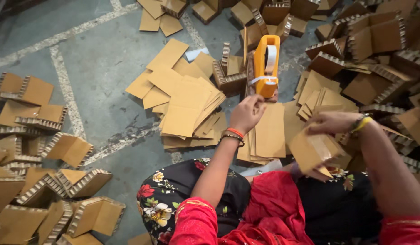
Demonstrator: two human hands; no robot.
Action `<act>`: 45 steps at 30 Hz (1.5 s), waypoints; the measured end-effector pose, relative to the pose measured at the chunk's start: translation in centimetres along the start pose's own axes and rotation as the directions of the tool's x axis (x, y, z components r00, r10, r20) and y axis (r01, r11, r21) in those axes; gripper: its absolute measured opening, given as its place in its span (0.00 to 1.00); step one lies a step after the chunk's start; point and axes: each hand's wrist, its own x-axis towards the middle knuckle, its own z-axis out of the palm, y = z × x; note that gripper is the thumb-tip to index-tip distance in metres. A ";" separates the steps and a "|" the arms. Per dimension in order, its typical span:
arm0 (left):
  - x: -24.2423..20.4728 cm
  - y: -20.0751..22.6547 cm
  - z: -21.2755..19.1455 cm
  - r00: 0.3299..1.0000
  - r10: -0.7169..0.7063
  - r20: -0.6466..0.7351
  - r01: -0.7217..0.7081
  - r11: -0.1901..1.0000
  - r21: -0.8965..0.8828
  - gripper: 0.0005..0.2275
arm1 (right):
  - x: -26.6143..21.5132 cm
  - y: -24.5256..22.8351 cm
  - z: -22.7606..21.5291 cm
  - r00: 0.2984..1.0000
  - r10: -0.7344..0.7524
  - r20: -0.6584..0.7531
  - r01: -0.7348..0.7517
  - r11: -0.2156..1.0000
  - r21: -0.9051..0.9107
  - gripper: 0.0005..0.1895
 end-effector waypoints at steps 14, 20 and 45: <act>0.0 -9.2 6.9 0.978 -0.026 0.206 -0.044 0.945 0.325 0.35 | -14.9 0.7 -1.1 0.592 0.448 -0.670 -0.497 0.857 0.133 0.34; 0.3 -8.2 6.1 0.948 -0.139 0.287 0.021 0.925 0.379 0.38 | -15.2 3.9 4.8 0.528 0.282 -0.801 -0.644 0.748 -0.161 0.21; 1.6 -9.1 4.4 0.922 -0.216 0.323 0.103 0.938 0.332 0.38 | 4.0 -12.9 7.5 0.853 -0.014 -0.522 -0.182 0.929 -0.322 0.16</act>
